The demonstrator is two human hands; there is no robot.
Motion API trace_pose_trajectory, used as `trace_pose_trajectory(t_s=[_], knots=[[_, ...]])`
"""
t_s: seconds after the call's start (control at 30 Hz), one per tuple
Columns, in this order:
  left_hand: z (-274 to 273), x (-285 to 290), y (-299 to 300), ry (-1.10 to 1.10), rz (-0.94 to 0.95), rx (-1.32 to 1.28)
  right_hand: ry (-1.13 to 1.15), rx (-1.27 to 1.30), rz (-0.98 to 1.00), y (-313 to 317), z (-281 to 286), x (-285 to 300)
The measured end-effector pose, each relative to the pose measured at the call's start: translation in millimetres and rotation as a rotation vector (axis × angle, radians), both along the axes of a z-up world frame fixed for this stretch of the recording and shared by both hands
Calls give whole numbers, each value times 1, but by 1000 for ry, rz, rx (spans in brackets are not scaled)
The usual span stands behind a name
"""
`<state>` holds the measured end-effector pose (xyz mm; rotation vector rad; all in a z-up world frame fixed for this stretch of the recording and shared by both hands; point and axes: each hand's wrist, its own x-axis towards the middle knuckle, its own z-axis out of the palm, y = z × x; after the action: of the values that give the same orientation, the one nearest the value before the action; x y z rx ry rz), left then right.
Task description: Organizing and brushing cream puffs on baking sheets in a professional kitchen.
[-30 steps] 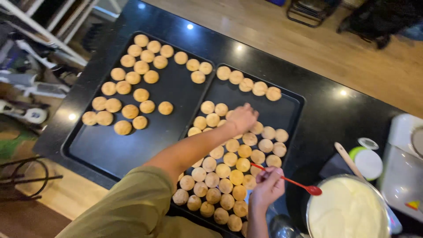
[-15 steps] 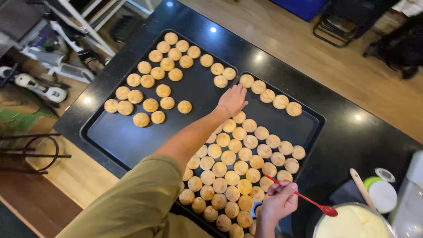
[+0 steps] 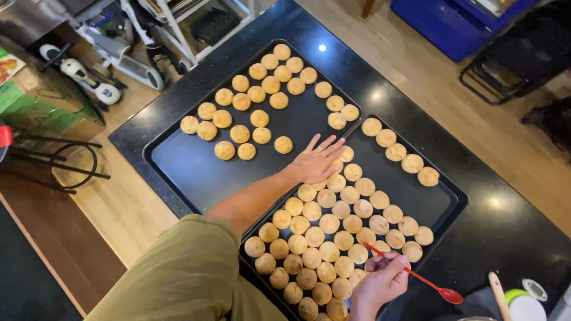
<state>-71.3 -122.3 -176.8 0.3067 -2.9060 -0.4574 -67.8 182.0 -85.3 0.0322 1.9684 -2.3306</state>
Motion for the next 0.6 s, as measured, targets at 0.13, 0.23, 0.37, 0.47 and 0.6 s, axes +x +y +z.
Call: trace_pose_trajectory(t_s=[0.13,0.23,0.37,0.47,0.6], knots=[[24,14,-1,-8,6,71,-30,-26,12,-5,-4,2],[50,44,-1,174,113,108,-35,-18,16,-7,3,6],[99,120,-11,342,754,236,-10,-26,11,-3,4,8],[61,170,-22,285,1005,48,-20,-44,7,2,-1,8],[36,201,-28,317,895,-130,-17,27,7,-3,1,14]])
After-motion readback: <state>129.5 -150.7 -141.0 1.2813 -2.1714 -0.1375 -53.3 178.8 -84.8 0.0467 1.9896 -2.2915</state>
